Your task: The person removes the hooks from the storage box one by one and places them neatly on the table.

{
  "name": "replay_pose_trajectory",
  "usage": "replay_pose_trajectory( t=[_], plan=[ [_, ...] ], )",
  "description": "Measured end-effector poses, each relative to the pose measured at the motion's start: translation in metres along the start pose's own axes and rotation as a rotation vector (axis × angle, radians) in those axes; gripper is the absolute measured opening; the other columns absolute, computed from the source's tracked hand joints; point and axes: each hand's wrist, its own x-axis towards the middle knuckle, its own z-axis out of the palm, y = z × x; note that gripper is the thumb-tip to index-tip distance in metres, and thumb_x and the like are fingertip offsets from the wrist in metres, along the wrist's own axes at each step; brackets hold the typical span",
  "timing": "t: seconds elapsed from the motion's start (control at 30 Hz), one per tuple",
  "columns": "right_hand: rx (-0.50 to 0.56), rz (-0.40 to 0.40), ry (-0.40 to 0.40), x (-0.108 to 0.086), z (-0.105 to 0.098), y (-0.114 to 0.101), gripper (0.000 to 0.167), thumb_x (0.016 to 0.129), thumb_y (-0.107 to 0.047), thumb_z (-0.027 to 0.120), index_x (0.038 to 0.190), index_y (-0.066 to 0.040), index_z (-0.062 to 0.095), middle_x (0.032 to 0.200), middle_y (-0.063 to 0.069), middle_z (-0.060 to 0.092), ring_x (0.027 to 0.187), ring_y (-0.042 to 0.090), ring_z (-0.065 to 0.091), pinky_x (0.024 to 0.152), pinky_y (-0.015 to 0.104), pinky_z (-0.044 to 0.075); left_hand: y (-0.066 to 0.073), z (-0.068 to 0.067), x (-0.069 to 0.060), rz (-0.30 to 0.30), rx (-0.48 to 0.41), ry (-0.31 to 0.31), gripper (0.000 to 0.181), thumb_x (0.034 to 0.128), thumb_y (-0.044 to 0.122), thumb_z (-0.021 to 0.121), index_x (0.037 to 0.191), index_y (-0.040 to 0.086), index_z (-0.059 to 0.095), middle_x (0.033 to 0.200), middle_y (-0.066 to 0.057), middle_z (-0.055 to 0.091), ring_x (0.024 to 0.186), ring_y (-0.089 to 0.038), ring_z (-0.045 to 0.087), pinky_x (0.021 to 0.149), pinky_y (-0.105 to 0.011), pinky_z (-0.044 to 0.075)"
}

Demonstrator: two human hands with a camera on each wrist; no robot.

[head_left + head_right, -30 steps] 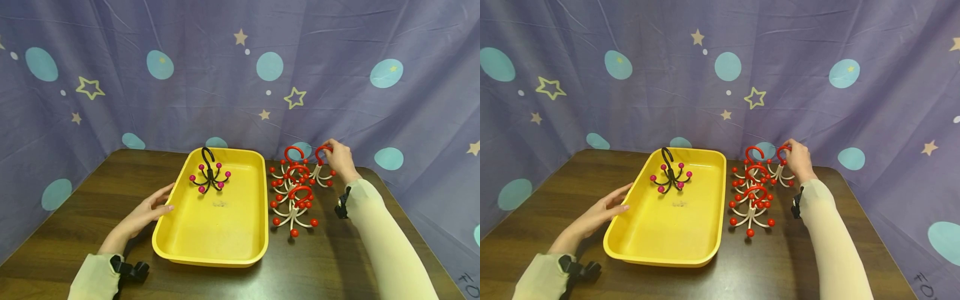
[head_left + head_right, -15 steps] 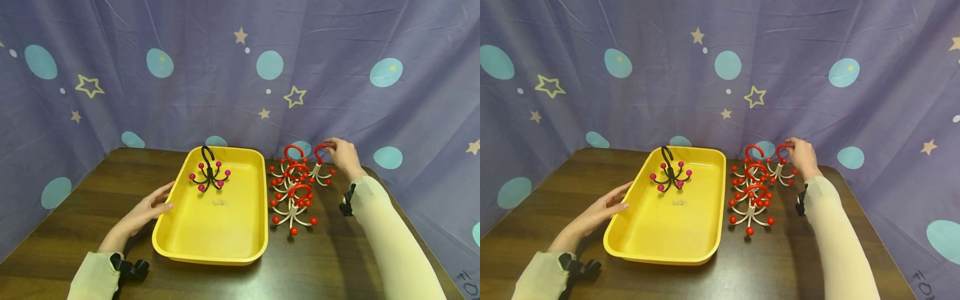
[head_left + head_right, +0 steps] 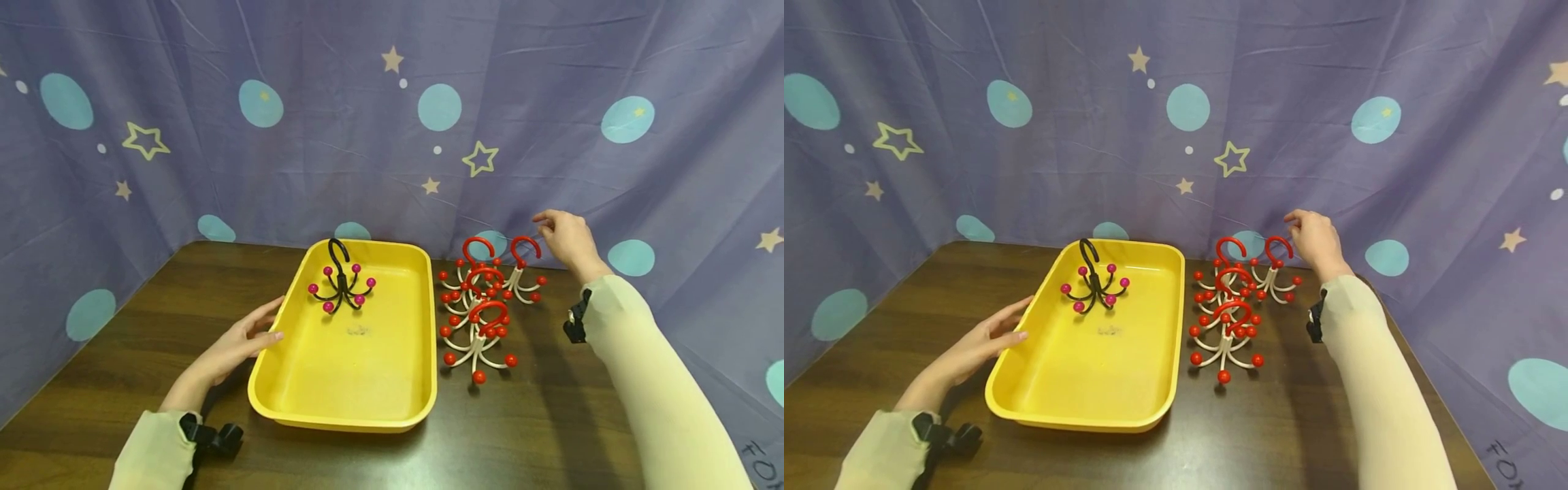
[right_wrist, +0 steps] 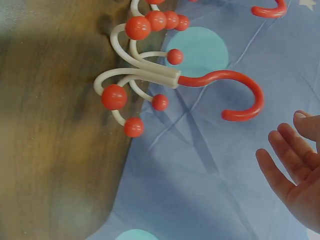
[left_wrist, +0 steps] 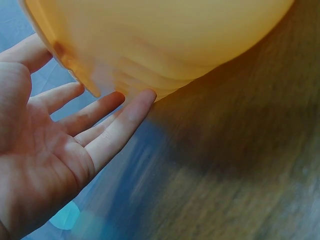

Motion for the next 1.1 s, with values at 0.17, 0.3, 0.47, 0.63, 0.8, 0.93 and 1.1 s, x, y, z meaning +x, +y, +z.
replay_pose_trajectory(
  t=[0.17, 0.3, 0.47, 0.63, 0.8, 0.93, 1.1],
  plan=[
    [-0.001, -0.013, -0.002, 0.006, -0.008, -0.009, 0.025, 0.088, -0.007, 0.05, 0.109, -0.004, 0.063, 0.099, 0.022, 0.064, 0.07, 0.029, 0.051, 0.064, 0.04, 0.037, 0.0, -0.001, 0.0, 0.0, 0.004, 0.005, 0.065, 0.0915, 0.023, 0.053, 0.146, 0.019, 0.018, 0.135, -0.025, 0.036, 0.106, -0.03, 0.054, 0.081, -0.045, 0.049],
    [0.003, -0.009, -0.023, 0.011, -0.013, -0.021, 0.024, 0.091, -0.009, 0.049, 0.111, -0.005, 0.062, 0.102, 0.021, 0.064, 0.07, 0.029, 0.051, 0.062, 0.038, 0.036, 0.0, -0.001, 0.0, 0.008, -0.004, 0.005, 0.065, 0.0916, 0.023, 0.053, 0.146, 0.019, 0.017, 0.135, -0.025, 0.036, 0.106, -0.03, 0.053, 0.081, -0.044, 0.049],
    [0.001, -0.013, -0.035, 0.015, -0.017, -0.035, 0.024, 0.091, -0.01, 0.05, 0.111, -0.005, 0.062, 0.103, 0.02, 0.064, 0.076, 0.03, 0.054, 0.066, 0.041, 0.039, 0.0, -0.001, 0.0, 0.007, 0.0, 0.007, 0.066, 0.0913, 0.023, 0.053, 0.146, 0.019, 0.018, 0.134, -0.025, 0.036, 0.105, -0.029, 0.054, 0.081, -0.044, 0.049],
    [0.012, -0.033, -0.05, 0.018, -0.015, -0.049, 0.024, 0.09, -0.009, 0.051, 0.111, -0.004, 0.062, 0.103, 0.02, 0.064, 0.078, 0.03, 0.055, 0.067, 0.041, 0.04, 0.001, -0.001, 0.0, 0.001, 0.006, 0.011, 0.066, 0.0911, 0.023, 0.053, 0.146, 0.018, 0.017, 0.135, -0.025, 0.036, 0.106, -0.03, 0.053, 0.081, -0.044, 0.049],
    [0.054, -0.047, -0.053, 0.022, -0.011, -0.064, 0.022, 0.09, -0.009, 0.053, 0.109, -0.005, 0.063, 0.102, 0.018, 0.065, 0.085, 0.032, 0.058, 0.073, 0.044, 0.043, 0.001, 0.0, -0.001, -0.005, 0.005, 0.007, 0.066, 0.0913, 0.023, 0.053, 0.146, 0.019, 0.017, 0.136, -0.026, 0.035, 0.107, -0.031, 0.053, 0.081, -0.044, 0.049],
    [0.085, -0.065, -0.053, 0.026, -0.008, -0.075, 0.022, 0.089, -0.009, 0.054, 0.108, -0.004, 0.062, 0.101, 0.018, 0.065, 0.091, 0.032, 0.06, 0.078, 0.045, 0.044, 0.001, 0.001, -0.002, -0.002, 0.009, -0.002, 0.066, 0.0916, 0.023, 0.052, 0.147, 0.018, 0.016, 0.136, -0.027, 0.034, 0.107, -0.031, 0.053, 0.082, -0.045, 0.049],
    [0.107, -0.082, -0.088, 0.027, -0.006, -0.09, 0.022, 0.09, -0.011, 0.055, 0.109, -0.004, 0.062, 0.101, 0.017, 0.065, 0.092, 0.031, 0.06, 0.08, 0.044, 0.045, 0.002, 0.0, -0.001, -0.001, 0.005, 0.004, 0.066, 0.0915, 0.023, 0.053, 0.146, 0.019, 0.017, 0.136, -0.026, 0.035, 0.108, -0.033, 0.052, 0.082, -0.044, 0.049]
  ],
)
